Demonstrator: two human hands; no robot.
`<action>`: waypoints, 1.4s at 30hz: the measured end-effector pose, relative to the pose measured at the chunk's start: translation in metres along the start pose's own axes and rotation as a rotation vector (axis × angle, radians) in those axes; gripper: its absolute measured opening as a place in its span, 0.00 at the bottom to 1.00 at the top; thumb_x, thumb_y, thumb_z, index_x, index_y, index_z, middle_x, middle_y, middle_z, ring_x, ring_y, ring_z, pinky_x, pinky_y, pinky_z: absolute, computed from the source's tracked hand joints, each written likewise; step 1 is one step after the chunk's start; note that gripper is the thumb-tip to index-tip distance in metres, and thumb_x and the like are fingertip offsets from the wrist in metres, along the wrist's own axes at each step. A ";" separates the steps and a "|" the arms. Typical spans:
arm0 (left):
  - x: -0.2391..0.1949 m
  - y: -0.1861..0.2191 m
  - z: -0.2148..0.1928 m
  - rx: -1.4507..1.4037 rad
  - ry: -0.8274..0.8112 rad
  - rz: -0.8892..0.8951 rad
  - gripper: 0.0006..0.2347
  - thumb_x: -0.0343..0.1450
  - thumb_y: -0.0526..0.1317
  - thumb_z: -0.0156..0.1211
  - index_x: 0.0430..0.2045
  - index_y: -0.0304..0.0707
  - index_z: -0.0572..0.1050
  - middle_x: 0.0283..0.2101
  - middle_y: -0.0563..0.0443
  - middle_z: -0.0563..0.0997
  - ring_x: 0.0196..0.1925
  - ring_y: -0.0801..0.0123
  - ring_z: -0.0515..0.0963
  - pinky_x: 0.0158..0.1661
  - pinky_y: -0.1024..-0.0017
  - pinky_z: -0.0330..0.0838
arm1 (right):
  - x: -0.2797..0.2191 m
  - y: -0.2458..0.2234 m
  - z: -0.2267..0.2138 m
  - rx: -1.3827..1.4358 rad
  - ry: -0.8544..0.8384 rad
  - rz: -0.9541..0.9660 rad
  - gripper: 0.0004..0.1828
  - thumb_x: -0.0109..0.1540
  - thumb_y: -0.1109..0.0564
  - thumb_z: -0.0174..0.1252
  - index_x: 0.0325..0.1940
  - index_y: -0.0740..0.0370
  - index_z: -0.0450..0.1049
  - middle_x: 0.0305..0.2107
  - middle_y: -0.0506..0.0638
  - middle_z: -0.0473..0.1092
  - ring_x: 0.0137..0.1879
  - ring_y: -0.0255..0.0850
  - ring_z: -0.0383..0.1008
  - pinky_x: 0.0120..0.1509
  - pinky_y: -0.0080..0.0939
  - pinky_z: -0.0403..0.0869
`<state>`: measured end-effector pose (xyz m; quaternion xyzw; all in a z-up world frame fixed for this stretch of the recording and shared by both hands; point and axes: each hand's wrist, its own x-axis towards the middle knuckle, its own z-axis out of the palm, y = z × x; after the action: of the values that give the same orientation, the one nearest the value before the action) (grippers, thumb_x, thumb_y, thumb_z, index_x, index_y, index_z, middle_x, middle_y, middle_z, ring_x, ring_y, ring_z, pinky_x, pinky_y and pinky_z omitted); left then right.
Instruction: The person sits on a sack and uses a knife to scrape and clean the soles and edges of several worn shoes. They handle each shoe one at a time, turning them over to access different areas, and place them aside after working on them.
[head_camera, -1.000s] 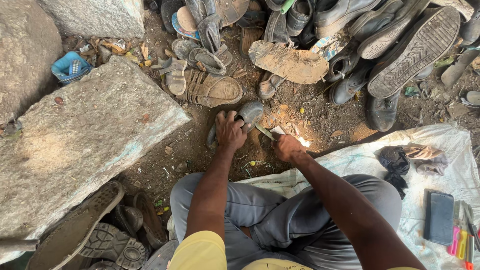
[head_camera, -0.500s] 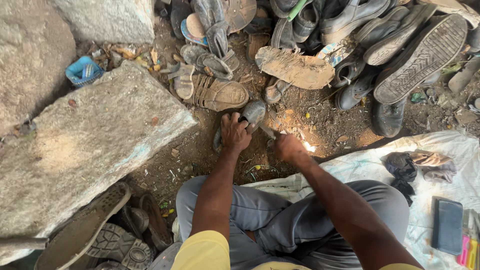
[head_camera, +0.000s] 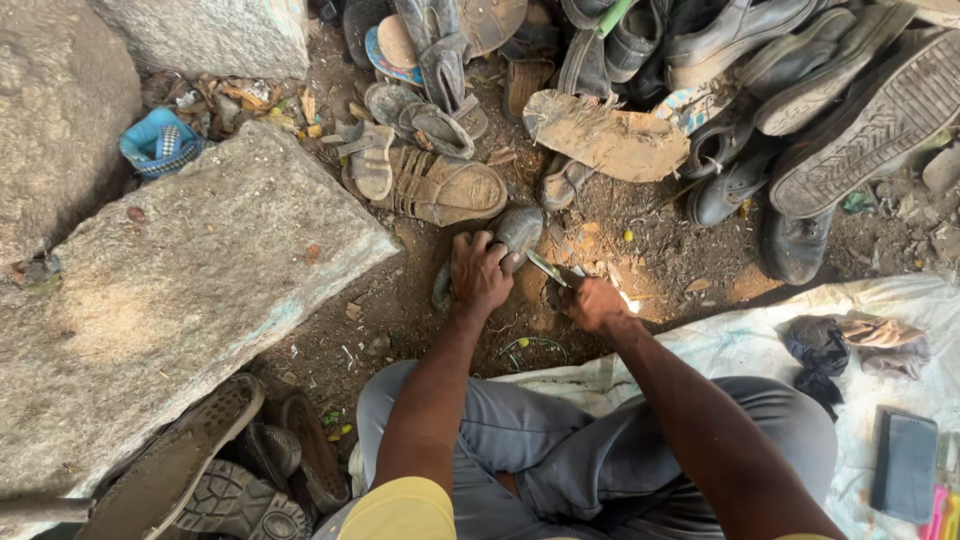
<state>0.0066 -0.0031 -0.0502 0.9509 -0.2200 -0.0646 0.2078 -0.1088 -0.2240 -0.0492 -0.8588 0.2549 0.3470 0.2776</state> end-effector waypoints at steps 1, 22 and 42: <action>-0.001 0.001 0.001 -0.018 -0.016 -0.008 0.13 0.70 0.49 0.66 0.38 0.41 0.84 0.57 0.45 0.74 0.59 0.45 0.67 0.49 0.57 0.71 | -0.002 0.001 0.004 0.021 0.026 -0.021 0.17 0.70 0.48 0.47 0.57 0.58 0.73 0.32 0.51 0.77 0.19 0.34 0.64 0.21 0.36 0.71; -0.007 0.014 -0.010 -0.019 0.166 -0.075 0.09 0.71 0.49 0.66 0.34 0.45 0.84 0.50 0.52 0.74 0.57 0.55 0.68 0.46 0.60 0.73 | -0.080 -0.059 0.036 0.008 0.236 -0.266 0.26 0.67 0.43 0.42 0.67 0.50 0.67 0.34 0.63 0.77 0.38 0.58 0.80 0.41 0.56 0.78; -0.019 0.017 -0.073 0.002 -0.273 -0.099 0.12 0.68 0.49 0.69 0.40 0.46 0.85 0.58 0.47 0.71 0.58 0.53 0.68 0.58 0.57 0.70 | -0.061 -0.052 0.077 0.014 0.273 -0.222 0.23 0.69 0.43 0.48 0.64 0.56 0.66 0.38 0.65 0.77 0.43 0.60 0.80 0.45 0.55 0.80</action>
<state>-0.0015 0.0183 0.0242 0.9432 -0.1993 -0.2032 0.1716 -0.1492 -0.1221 -0.0353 -0.9188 0.1961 0.1925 0.2832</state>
